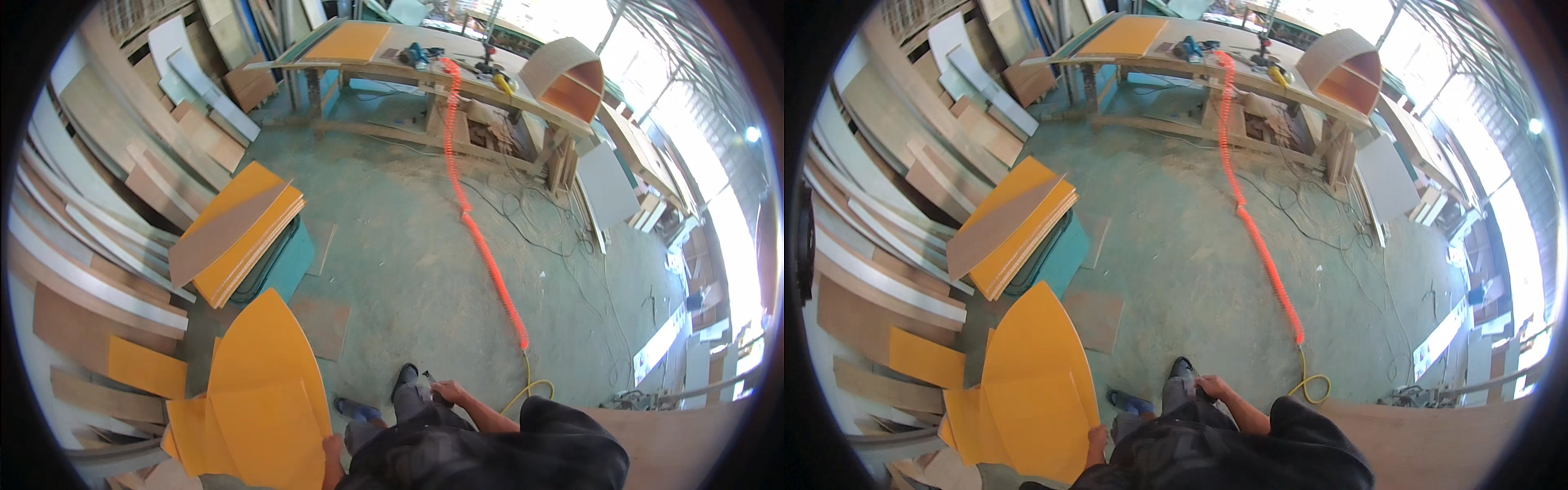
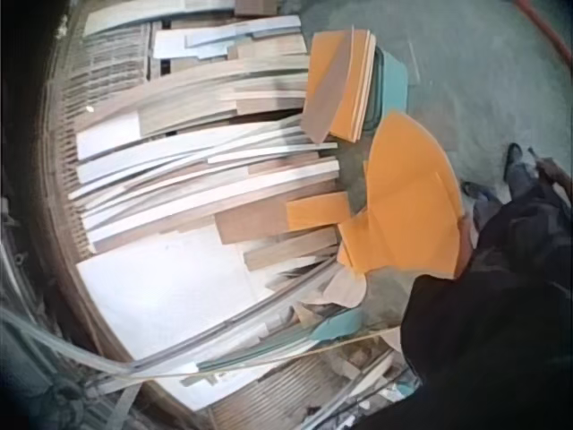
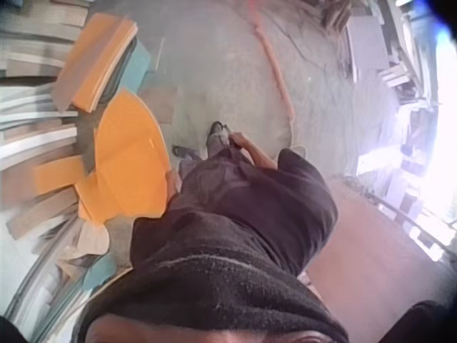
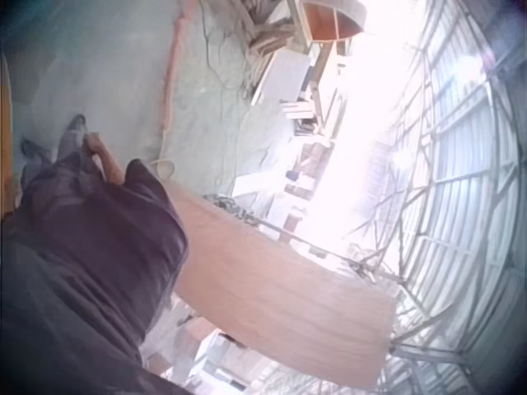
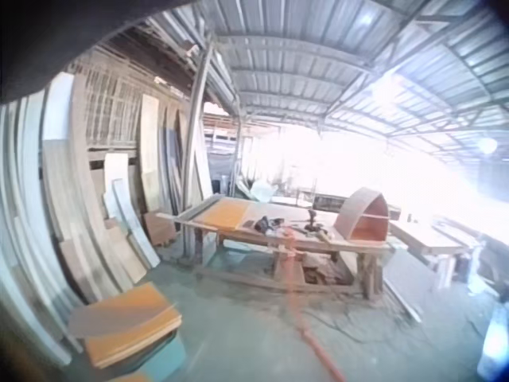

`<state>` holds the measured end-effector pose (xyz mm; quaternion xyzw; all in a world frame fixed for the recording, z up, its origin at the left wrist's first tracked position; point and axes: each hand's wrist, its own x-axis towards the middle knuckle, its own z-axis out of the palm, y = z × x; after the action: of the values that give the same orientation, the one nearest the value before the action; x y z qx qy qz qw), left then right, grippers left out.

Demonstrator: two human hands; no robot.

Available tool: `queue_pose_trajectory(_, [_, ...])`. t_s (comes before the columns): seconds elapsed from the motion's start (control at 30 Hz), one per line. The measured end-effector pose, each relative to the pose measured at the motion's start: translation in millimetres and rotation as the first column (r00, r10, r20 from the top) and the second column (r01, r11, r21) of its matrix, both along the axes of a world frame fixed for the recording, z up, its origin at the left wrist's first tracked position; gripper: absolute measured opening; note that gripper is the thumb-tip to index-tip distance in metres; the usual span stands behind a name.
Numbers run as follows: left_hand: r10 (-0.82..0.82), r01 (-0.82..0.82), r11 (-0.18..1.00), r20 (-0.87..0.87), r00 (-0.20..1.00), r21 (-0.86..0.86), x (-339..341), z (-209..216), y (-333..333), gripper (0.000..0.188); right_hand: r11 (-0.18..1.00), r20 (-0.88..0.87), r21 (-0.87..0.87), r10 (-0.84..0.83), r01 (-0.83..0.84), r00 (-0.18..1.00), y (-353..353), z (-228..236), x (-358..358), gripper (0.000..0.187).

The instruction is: The person measures curved wooden panels with a tape measure, carries them, and uses a pneumatic nailer to attach pieces together. They also handle various tools including a drill and a sander on a workbench.

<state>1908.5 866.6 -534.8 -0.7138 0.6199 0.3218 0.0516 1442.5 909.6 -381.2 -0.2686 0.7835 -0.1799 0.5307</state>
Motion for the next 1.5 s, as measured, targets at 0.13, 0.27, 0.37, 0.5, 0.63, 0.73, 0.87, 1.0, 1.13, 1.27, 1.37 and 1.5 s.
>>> queue_pose_trajectory(0.13, [0.188,-0.183,0.982,-0.150,0.971,0.047,-21.8,9.3,-111.8,0.038,0.978,0.069,-0.004,-0.206,0.207,0.976,7.9,-2.5,-27.8,0.038])
queue_pose_trajectory(0.27, [0.169,-0.153,0.985,-0.280,0.945,0.081,-100.3,97.0,-175.7,0.046,0.947,0.034,-0.026,-0.319,0.320,0.947,51.2,-44.7,-71.7,0.039])
queue_pose_trajectory(0.37, [0.067,-0.040,0.991,-0.222,0.973,0.125,-119.1,78.2,-201.6,0.048,0.940,0.009,0.196,-0.288,0.281,0.958,66.0,-43.9,-101.6,0.041])
queue_pose_trajectory(0.5, [-0.100,0.121,0.990,-0.242,0.965,0.074,-185.5,66.5,-201.6,0.048,0.890,-0.047,0.157,-0.427,0.429,0.903,139.0,-77.5,-132.5,0.042])
queue_pose_trajectory(0.63, [-0.355,0.358,0.901,-0.060,0.933,0.245,-239.0,100.5,-198.1,0.048,0.745,0.013,0.280,-0.634,0.606,0.773,172.4,-63.4,-143.8,0.040])
queue_pose_trajectory(0.73, [-0.624,0.609,0.735,-0.054,0.780,0.299,-270.5,103.3,-216.7,0.049,0.678,-0.024,0.347,-0.684,0.648,0.729,180.7,-47.9,-146.4,0.038])
queue_pose_trajectory(0.87, [-0.519,0.495,0.800,-0.023,0.854,0.339,-336.2,96.3,-252.8,0.051,0.662,0.011,0.396,-0.696,0.636,0.718,171.1,-41.7,-159.5,0.042])
queue_pose_trajectory(1.0, [-0.516,0.500,0.799,-0.045,0.855,0.335,-406.1,102.5,-298.5,0.050,0.576,0.061,0.283,-0.809,0.767,0.585,138.0,-23.5,-156.5,0.044])
queue_pose_trajectory(1.13, [-0.554,0.551,0.775,-0.089,0.828,0.309,-469.6,83.6,-349.7,0.051,0.590,0.107,0.106,-0.807,0.800,0.581,90.1,-9.2,-176.8,0.045])
queue_pose_trajectory(1.27, [-0.698,0.675,0.682,-0.025,0.716,0.282,-530.3,43.6,-425.5,0.054,0.605,0.151,0.017,-0.789,0.796,0.596,26.4,9.5,-233.5,0.045])
queue_pose_trajectory(1.37, [-0.697,0.702,0.677,-0.112,0.708,0.220,-606.4,77.8,-468.4,0.051,0.522,0.191,0.049,-0.842,0.852,0.505,3.5,20.7,-259.1,0.045])
queue_pose_trajectory(1.5, [-0.631,0.644,0.749,-0.126,0.765,0.158,-668.4,104.2,-530.9,0.047,0.360,0.365,0.151,-0.886,0.921,0.286,-46.9,24.0,-317.7,0.045])
